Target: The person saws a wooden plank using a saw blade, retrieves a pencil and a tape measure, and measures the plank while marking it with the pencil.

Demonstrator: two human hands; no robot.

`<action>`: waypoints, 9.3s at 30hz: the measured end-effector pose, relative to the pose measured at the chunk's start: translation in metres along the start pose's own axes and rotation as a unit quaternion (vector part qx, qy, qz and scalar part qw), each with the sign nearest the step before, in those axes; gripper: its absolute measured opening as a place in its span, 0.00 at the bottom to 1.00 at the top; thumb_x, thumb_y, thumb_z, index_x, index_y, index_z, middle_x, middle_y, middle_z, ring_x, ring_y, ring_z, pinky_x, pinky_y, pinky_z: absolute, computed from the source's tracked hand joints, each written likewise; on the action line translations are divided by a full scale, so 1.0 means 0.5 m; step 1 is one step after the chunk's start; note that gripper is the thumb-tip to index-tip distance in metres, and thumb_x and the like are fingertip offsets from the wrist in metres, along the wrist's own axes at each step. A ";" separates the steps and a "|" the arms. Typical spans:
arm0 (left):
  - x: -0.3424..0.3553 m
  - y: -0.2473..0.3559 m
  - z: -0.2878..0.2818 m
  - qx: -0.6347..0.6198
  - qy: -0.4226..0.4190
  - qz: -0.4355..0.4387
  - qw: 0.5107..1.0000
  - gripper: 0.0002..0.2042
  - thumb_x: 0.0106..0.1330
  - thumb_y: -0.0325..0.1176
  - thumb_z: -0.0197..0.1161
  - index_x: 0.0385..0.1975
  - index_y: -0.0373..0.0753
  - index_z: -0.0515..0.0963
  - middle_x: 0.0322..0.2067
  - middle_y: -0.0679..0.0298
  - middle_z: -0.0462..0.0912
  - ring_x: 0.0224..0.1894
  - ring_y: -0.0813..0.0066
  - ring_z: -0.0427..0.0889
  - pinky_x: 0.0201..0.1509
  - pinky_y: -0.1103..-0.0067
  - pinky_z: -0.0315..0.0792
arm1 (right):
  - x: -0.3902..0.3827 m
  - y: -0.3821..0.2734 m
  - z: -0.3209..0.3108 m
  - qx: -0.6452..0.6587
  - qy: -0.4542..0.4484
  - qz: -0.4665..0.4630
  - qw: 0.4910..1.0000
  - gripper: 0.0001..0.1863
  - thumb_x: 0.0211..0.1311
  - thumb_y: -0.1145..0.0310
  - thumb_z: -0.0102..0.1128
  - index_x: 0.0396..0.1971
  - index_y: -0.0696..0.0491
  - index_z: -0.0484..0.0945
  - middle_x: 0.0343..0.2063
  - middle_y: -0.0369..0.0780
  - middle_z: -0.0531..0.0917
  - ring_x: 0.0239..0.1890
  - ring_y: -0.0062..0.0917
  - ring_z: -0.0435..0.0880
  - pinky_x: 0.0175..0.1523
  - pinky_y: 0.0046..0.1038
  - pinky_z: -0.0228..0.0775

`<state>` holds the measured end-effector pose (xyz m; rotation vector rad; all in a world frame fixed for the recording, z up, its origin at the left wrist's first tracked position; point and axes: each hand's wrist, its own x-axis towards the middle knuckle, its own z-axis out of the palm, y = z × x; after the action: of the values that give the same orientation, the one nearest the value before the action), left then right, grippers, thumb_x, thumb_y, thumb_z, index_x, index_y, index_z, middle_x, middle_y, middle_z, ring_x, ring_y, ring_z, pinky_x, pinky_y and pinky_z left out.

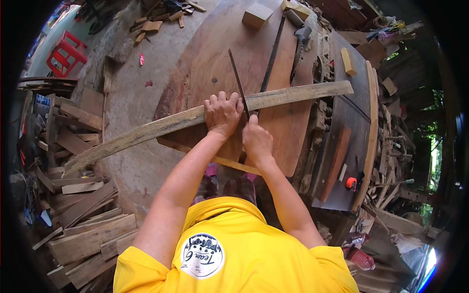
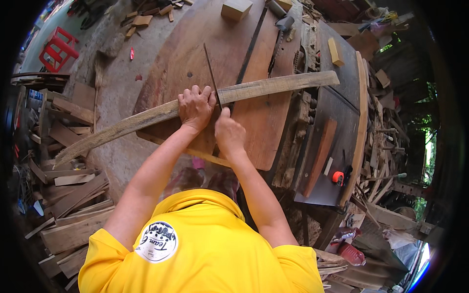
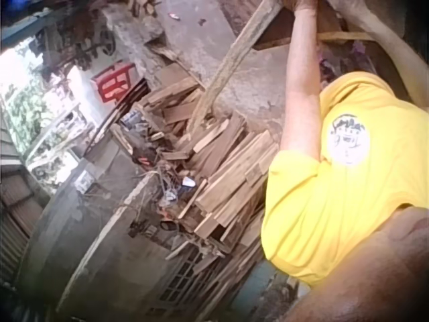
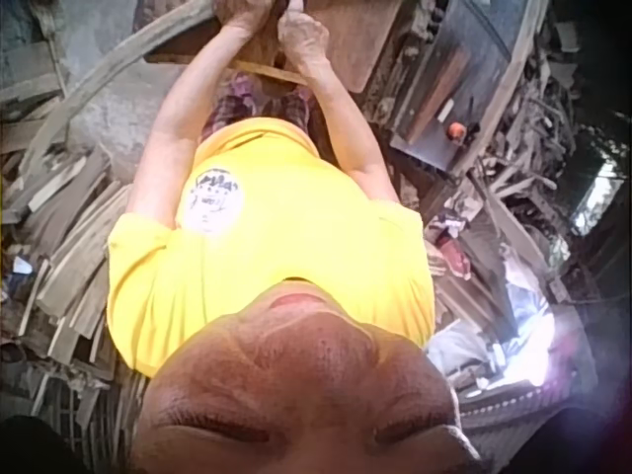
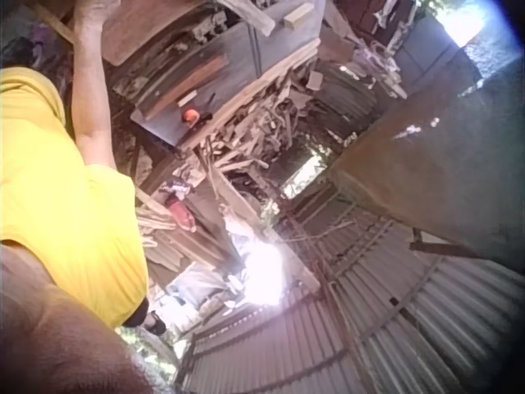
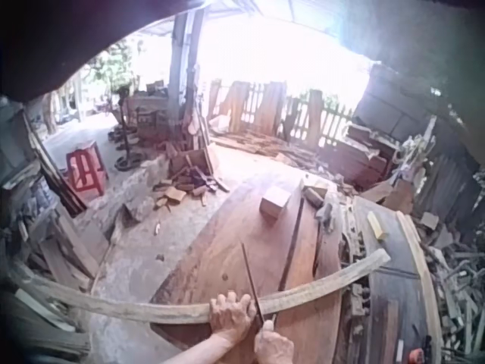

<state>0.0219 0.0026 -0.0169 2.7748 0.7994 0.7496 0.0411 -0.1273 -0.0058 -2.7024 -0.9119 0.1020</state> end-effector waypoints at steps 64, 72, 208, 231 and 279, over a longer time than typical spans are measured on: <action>-0.015 -0.001 0.012 -0.012 -0.007 0.007 1.000 0.08 0.63 0.44 0.57 0.28 0.49 0.75 0.29 0.61 0.74 0.34 0.60 0.74 0.39 0.63 0.65 | -0.075 -0.005 -0.029 -0.064 -0.086 0.059 0.993 0.06 0.66 0.68 0.46 0.38 0.53 0.67 0.19 0.50 0.83 0.26 0.46 0.86 0.31 0.47 0.78; -0.019 -0.009 0.019 0.001 -0.007 0.004 1.000 0.08 0.64 0.43 0.57 0.28 0.49 0.75 0.28 0.62 0.73 0.34 0.61 0.74 0.38 0.65 0.65 | -0.096 0.021 -0.019 -0.029 -0.079 0.024 0.996 0.07 0.67 0.66 0.46 0.38 0.54 0.66 0.19 0.53 0.81 0.24 0.50 0.83 0.29 0.50 0.75; 0.020 0.024 0.037 -0.008 0.002 -0.017 1.000 0.09 0.66 0.44 0.55 0.32 0.48 0.76 0.30 0.60 0.75 0.36 0.59 0.75 0.41 0.63 0.66 | 0.048 0.026 -0.028 0.019 -0.030 0.024 0.999 0.12 0.68 0.62 0.47 0.38 0.56 0.65 0.23 0.54 0.83 0.29 0.52 0.84 0.36 0.49 0.77; 0.475 0.083 0.198 -0.077 -0.068 -0.063 0.993 0.34 0.55 0.55 0.66 0.58 0.48 0.63 0.54 0.55 0.65 0.58 0.52 0.63 0.56 0.51 0.60 | 0.002 0.180 -0.028 0.072 0.200 0.024 0.977 0.09 0.65 0.62 0.55 0.33 0.52 0.71 0.18 0.44 0.81 0.21 0.43 0.82 0.24 0.41 0.72; 0.119 -0.179 -0.038 -0.734 -0.129 -0.431 0.510 0.34 0.66 0.56 0.59 0.63 0.40 0.60 0.54 0.57 0.70 0.52 0.53 0.75 0.51 0.64 0.74 | -0.003 0.183 -0.026 0.079 0.200 0.030 0.976 0.12 0.68 0.58 0.50 0.34 0.51 0.69 0.22 0.47 0.83 0.24 0.46 0.83 0.27 0.45 0.74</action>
<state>0.0148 0.1104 -0.0004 0.6960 0.7160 0.3568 0.0951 -0.2006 -0.0202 -2.4721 -0.6693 -0.3321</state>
